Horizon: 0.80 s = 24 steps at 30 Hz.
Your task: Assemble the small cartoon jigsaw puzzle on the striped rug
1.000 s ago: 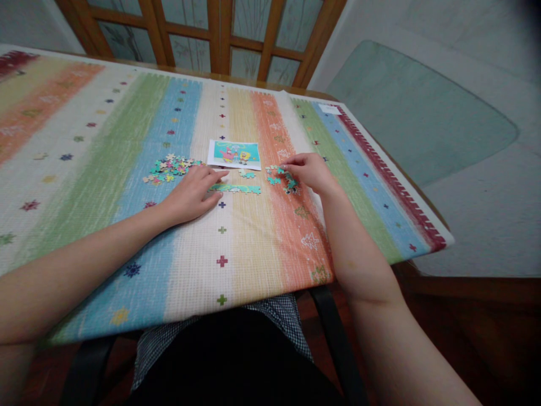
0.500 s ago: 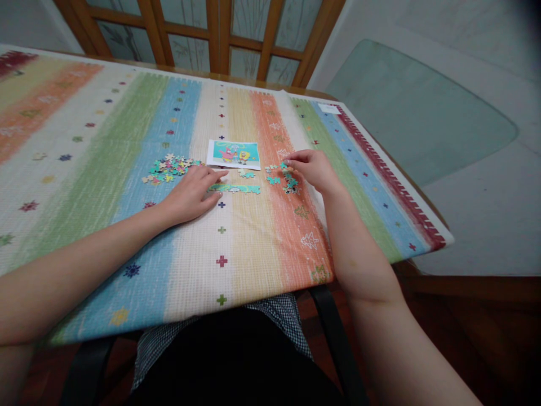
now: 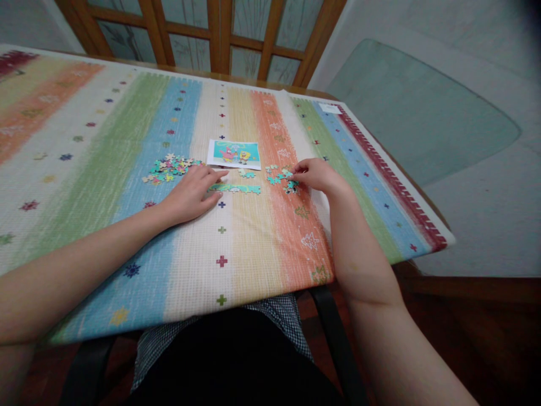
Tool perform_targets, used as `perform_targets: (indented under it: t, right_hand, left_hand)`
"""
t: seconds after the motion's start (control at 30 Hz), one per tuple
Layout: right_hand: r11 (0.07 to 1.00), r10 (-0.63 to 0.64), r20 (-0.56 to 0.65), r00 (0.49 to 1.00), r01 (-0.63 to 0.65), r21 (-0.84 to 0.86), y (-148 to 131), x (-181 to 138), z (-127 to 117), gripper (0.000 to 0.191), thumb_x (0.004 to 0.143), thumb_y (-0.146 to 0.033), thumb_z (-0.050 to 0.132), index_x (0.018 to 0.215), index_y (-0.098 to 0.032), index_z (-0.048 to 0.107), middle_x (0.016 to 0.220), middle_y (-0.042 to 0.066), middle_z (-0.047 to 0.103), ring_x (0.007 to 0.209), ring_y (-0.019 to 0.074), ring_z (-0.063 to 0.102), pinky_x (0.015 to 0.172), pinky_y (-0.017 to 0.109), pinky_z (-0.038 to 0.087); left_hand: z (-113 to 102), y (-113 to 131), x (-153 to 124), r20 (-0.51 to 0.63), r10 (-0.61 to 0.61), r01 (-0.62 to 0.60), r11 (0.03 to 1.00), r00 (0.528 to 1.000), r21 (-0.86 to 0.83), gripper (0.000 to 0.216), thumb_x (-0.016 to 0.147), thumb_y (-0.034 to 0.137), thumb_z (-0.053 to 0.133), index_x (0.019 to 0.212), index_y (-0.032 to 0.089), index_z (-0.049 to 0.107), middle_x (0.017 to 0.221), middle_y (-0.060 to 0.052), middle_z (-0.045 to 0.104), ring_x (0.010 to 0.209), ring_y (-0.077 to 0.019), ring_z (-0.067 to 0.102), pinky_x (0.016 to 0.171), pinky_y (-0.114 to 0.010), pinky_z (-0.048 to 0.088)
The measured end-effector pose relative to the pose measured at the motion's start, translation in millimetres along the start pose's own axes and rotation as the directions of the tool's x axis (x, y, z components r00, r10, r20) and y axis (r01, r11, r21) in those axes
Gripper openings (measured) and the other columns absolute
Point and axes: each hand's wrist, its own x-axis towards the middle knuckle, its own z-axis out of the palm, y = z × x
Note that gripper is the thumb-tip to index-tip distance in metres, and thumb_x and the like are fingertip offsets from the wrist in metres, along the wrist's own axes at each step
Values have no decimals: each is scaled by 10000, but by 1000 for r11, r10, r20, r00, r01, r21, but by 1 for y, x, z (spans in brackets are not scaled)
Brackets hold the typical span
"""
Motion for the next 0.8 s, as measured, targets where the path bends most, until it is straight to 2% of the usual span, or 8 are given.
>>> perform_targets:
  t: [0.2, 0.33, 0.4, 0.5, 0.6, 0.7, 0.8]
  right_hand:
    - [999, 21, -1, 1000, -21, 49, -7, -4, -2, 84, 801, -169, 872, 790, -214, 801, 761, 37, 748, 732, 210, 651, 746, 360, 468]
    - [998, 17, -11, 1000, -17, 53, -7, -5, -2, 73, 813, -165, 864, 795, -217, 815, 746, 29, 744, 717, 206, 640, 725, 354, 454]
    - [999, 15, -8, 1000, -14, 46, -5, -5, -2, 57, 851, -191, 832, 802, -212, 812, 738, 27, 740, 706, 203, 632, 706, 353, 443]
    - [1000, -5, -11, 1000, 5, 21, -2, -3, 1, 130, 897, -305, 801, 810, -208, 797, 718, 31, 723, 690, 202, 612, 669, 353, 431]
    - [999, -16, -20, 1000, 17, 28, -2, 0, 6, 149, 831, -339, 858, 836, -214, 778, 764, 36, 730, 721, 204, 624, 660, 341, 444]
    - [998, 6, -21, 1000, -5, 63, -6, 2, 10, 183, 759, -270, 906, 833, -214, 749, 806, 38, 732, 745, 203, 637, 689, 339, 471]
    - [996, 33, -28, 999, -31, 85, -10, 1, 9, 183, 763, -220, 896, 777, -212, 713, 772, 32, 710, 719, 194, 618, 687, 345, 464]
  left_hand:
    - [0, 0, 0, -1, -4, 4, 1000, 1000, -9, 520, 1034, 387, 530, 1525, 214, 544, 1328, -144, 639, 1253, -329, 536, 1142, -538, 416]
    - [0, 0, 0, -3, 0, 0, 1000, 1000, -4, 527, 1037, 390, 518, 1519, 179, 547, 1327, -161, 635, 1256, -336, 535, 1144, -541, 418]
    - [0, 0, 0, 1, 2, -2, 1000, 1000, 3, 530, 1041, 391, 511, 1517, 161, 548, 1324, -167, 637, 1261, -337, 536, 1149, -537, 416]
    - [0, 0, 0, 4, 1, -1, 1000, 1000, 0, 531, 1040, 392, 511, 1516, 160, 550, 1322, -166, 638, 1268, -338, 536, 1152, -535, 414]
    - [-1, 1, 0, 2, -3, 3, 1000, 1000, -7, 534, 1036, 398, 512, 1518, 169, 549, 1327, -168, 633, 1266, -344, 533, 1148, -546, 416]
    - [0, 0, 0, 2, -2, 2, 1000, 1000, -1, 531, 1036, 398, 513, 1517, 174, 549, 1326, -166, 634, 1261, -342, 532, 1144, -545, 421]
    - [0, 0, 0, 1, 1, -1, 1000, 1000, 5, 526, 1040, 390, 511, 1512, 159, 553, 1315, -168, 640, 1255, -337, 534, 1147, -541, 420]
